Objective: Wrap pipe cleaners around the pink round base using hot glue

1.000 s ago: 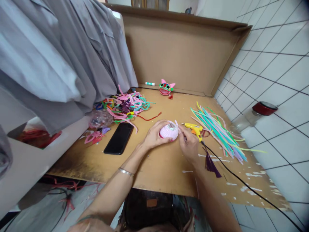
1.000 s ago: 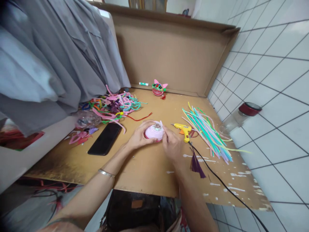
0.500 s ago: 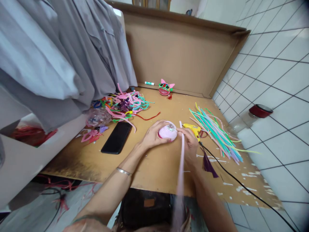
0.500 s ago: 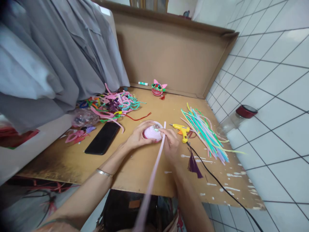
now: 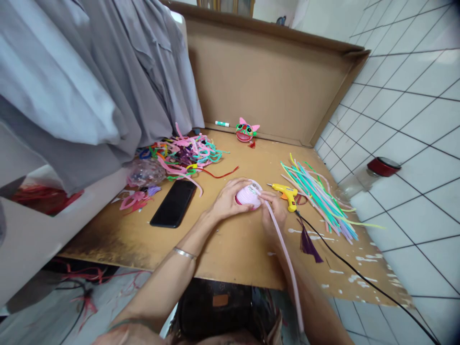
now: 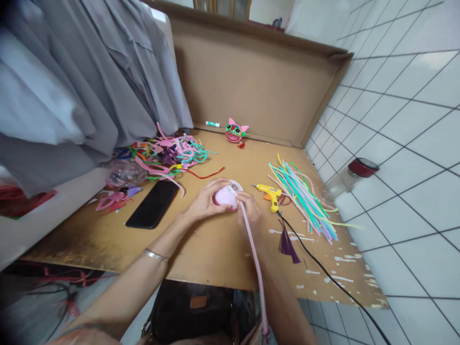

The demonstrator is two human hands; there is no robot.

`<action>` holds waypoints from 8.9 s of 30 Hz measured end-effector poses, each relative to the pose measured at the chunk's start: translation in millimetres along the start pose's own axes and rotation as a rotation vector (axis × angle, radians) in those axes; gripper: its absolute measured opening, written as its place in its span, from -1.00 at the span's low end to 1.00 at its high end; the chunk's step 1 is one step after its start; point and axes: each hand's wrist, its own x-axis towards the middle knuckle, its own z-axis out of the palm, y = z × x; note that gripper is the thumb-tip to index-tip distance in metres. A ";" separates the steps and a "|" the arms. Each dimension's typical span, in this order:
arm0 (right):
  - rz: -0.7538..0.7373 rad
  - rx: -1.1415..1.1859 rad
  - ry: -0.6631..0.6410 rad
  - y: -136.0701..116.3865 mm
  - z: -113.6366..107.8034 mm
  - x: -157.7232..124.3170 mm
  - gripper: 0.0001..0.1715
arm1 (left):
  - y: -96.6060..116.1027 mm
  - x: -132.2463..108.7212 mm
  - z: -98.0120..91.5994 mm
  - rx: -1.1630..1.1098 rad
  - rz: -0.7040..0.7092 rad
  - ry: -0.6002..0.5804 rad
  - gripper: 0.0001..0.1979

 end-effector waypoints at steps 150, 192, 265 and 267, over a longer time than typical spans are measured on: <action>-0.349 -0.190 -0.050 1.9 8.6 -3.7 -0.79 | 17.3 -3.6 7.2 -0.013 -0.108 0.203 -0.75; 0.439 0.379 -0.043 -10.1 -0.6 6.4 -0.84 | 7.3 5.6 15.9 -0.737 -0.621 0.322 -0.52; 0.336 0.243 -0.148 -10.2 1.7 8.5 -0.86 | 11.2 4.5 10.9 -0.629 -0.447 0.305 -0.94; 0.280 0.214 -0.157 -12.4 2.8 7.3 -0.87 | 11.7 4.4 10.5 -0.644 -0.464 0.305 -0.93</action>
